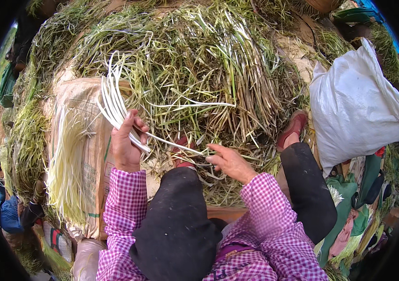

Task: The person sits on the ground and repeatedly picks up bundles of long, thin plant stalks, separating them by hand and placing them into piles. The hands manipulate the stalks to align and sort them, occasionally adjusting the position of the bundles.

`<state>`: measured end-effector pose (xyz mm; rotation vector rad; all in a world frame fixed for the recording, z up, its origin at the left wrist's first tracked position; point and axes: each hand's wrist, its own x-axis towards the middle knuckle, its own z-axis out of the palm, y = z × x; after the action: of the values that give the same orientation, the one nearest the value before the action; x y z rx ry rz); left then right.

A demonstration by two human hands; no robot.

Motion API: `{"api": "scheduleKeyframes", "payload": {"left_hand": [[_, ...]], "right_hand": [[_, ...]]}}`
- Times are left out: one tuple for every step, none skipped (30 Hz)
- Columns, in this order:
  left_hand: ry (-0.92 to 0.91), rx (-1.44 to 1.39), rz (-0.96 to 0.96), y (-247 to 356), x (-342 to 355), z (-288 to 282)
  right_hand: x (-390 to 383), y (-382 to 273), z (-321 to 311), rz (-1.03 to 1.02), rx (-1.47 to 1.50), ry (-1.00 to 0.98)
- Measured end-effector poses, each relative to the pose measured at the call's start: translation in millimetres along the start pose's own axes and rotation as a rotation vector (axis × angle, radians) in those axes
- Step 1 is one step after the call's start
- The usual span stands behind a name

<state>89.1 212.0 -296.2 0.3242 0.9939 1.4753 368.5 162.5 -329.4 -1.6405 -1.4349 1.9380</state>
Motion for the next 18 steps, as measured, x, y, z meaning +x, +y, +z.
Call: {"api": "scheduleKeyframes", "payload": {"left_hand": [[0.01, -0.011, -0.004, -5, -1, 2], [-0.003, -0.035, -0.004, -9, -3, 4], [-0.002, -0.035, 0.009, -13, -6, 5], [0.01, -0.076, -0.005, -17, -10, 6], [0.016, -0.063, -0.032, -21, -16, 7], [0.01, -0.071, -0.042, -26, -23, 9], [-0.028, -0.051, -0.072, -33, -32, 12], [-0.075, 0.008, -0.152, -41, -41, 15], [-0.119, 0.029, -0.257, -46, -46, 17], [-0.132, 0.083, -0.408, -49, -48, 17], [-0.133, 0.033, -0.346, -47, -48, 15], [-0.066, -0.031, -0.313, -44, -44, 12], [-0.042, -0.034, -0.261, -41, -39, 9], [-0.007, -0.032, -0.187, -37, -34, 5], [-0.025, -0.088, -0.146, -34, -30, 2], [0.024, -0.087, -0.115, -32, -26, 0], [0.036, -0.121, -0.12, -32, -21, -1], [0.035, -0.158, -0.108, -33, -18, -2]], "right_hand": [[0, -7, 12, 0.048, 0.089, -0.029], [0, -13, 23, 0.015, 0.225, -0.099], [-1, -17, 31, 0.038, 0.239, -0.079], [-1, -20, 39, 0.102, 0.232, -0.063], [-3, -23, 46, 0.039, 0.292, -0.014], [-3, -26, 52, -0.001, 0.315, 0.021], [-3, -30, 56, -0.112, 0.284, 0.002], [-3, -34, 56, -0.142, 0.229, 0.021], [-2, -37, 55, -0.241, 0.259, -0.08], [0, -40, 50, -0.224, 0.236, -0.179], [4, -41, 41, -0.203, 0.147, -0.175], [8, -40, 27, -0.269, 0.139, -0.227], [15, -38, 13, -0.362, 0.075, -0.058], [24, -33, -7, -0.351, -0.144, 0.194], [33, -27, -26, -0.42, -0.284, 0.443], [45, -20, -44, -0.279, -0.365, 0.621], [56, -13, -60, -0.232, -0.407, 0.767], [63, -6, -74, -0.248, -0.59, 0.868]]}}
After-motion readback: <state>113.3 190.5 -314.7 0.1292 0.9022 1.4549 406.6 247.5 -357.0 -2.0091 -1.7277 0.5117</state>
